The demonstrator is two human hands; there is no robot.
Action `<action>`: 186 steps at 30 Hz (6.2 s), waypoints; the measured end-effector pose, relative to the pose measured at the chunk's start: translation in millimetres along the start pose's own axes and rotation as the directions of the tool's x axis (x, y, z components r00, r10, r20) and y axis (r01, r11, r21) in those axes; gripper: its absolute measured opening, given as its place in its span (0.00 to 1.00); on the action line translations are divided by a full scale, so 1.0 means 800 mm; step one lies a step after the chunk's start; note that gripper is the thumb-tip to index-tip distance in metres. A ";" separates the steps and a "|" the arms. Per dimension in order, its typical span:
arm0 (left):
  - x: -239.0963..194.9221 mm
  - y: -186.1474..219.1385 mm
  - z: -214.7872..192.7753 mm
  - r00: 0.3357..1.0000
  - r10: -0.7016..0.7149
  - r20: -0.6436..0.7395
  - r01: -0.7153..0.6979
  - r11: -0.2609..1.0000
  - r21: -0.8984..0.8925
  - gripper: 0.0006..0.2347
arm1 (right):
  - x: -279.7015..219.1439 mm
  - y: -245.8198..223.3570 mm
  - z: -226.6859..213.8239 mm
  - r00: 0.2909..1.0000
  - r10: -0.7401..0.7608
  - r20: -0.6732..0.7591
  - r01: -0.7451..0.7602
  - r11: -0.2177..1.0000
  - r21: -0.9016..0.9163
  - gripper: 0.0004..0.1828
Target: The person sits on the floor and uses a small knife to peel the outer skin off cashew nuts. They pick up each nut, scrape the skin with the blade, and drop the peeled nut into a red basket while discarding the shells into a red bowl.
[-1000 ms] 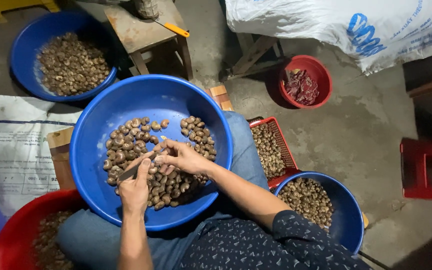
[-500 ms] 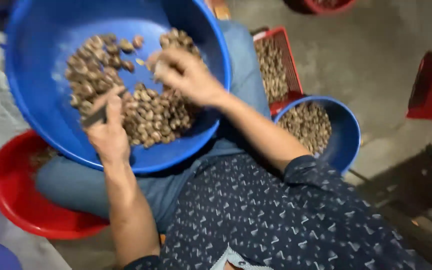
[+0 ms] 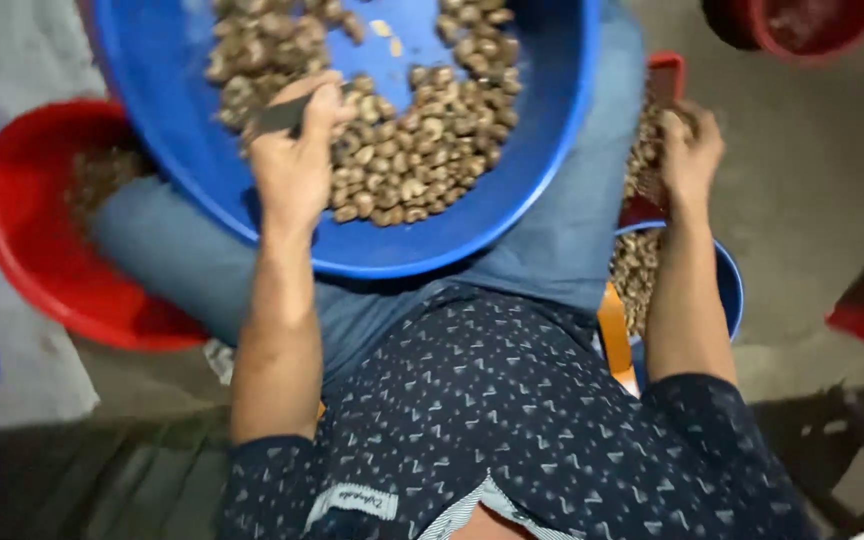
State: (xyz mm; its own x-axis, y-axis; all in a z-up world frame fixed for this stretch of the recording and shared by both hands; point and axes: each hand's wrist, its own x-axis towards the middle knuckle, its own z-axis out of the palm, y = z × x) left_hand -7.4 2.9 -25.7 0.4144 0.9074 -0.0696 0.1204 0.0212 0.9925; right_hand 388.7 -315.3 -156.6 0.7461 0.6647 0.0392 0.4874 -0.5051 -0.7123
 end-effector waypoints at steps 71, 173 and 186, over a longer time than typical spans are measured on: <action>-0.017 0.056 0.002 0.992 -0.109 0.068 0.112 0.993 -0.039 0.09 | -0.005 -0.390 0.222 0.672 -0.221 0.707 -0.612 0.372 0.698 0.26; 0.003 0.001 -0.006 0.998 0.049 -0.038 -0.052 0.994 -0.094 0.08 | 0.042 -0.241 0.000 0.994 0.036 -0.107 0.020 0.880 0.475 0.06; 0.003 0.012 -0.019 0.986 0.033 -0.161 -0.056 0.988 -0.144 0.09 | 0.023 -0.088 -0.016 0.997 0.044 -0.059 -0.051 0.992 -0.117 0.17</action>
State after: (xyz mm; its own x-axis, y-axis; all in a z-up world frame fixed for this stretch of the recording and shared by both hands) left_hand -18.8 11.7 -14.9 0.2674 0.9634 -0.0199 -0.0343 0.0302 0.9990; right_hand 373.8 -274.7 -96.5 0.7924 0.6079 0.0495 0.4985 -0.5988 -0.6268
